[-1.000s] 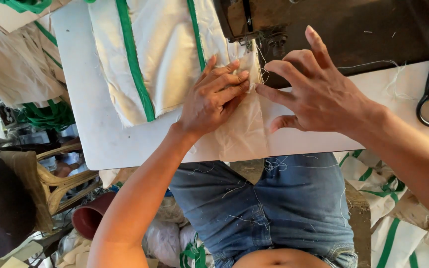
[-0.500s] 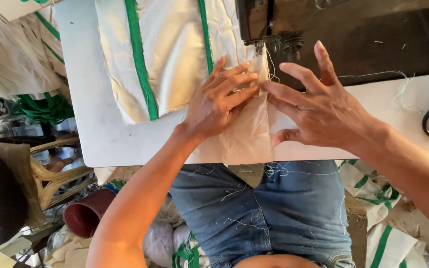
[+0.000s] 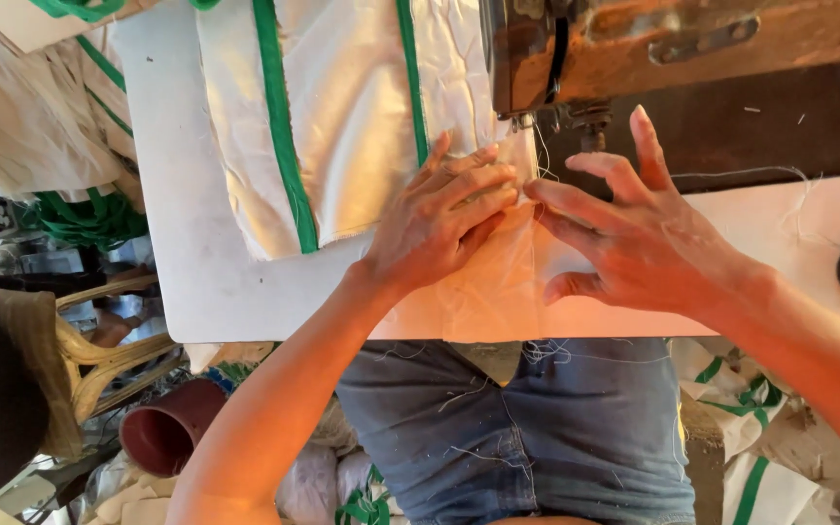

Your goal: Reinforcing bags by sewing additional fabric strips onto them using an industrial sewing machine.

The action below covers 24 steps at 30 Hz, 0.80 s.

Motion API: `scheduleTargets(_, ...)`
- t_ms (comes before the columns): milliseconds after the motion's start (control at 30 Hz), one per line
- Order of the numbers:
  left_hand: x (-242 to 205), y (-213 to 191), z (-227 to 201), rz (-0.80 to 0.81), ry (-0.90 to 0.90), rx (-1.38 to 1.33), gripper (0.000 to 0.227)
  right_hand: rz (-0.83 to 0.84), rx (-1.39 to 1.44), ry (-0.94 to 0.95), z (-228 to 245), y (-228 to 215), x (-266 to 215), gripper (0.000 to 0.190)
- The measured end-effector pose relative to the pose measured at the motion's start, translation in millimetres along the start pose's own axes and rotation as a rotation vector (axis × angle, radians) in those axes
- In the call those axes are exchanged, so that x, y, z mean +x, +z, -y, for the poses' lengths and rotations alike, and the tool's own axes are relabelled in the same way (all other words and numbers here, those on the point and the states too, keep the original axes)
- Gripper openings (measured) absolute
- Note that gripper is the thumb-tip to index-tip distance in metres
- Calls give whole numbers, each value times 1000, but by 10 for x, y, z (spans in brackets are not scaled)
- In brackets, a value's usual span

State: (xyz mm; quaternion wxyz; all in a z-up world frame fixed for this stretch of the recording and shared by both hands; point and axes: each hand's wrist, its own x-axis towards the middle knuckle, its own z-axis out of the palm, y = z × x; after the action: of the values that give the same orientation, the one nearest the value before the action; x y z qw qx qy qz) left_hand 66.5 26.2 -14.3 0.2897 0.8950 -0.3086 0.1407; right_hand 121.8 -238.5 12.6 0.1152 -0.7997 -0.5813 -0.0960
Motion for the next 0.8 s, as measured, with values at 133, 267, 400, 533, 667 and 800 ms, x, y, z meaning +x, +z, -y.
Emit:
scheduleTargets(133, -13, 3, 67, 22, 10, -40, 21, 7, 0, -1, -28, -11, 23, 84)
scheduleTargets(267, 72, 4, 341, 98, 54, 7, 27, 69, -120, -9, -199, 95, 29, 84)
scheduleTargets(400, 142, 27, 481, 18, 77, -30, 22, 110, -107, 27, -269, 24, 123, 81)
scheduleTargets(533, 127, 40, 471, 20, 89, -23, 16, 101, -39, 51, -234, 31, 94, 89)
scheduleTargets(667, 152, 29, 524, 13, 82, -22, 15, 96, -126, 36, -293, 53, 116, 86)
scheduleTargets(800, 211, 27, 677, 24, 106, -62, 16, 93, -133, 67, -370, 99, 160, 86)
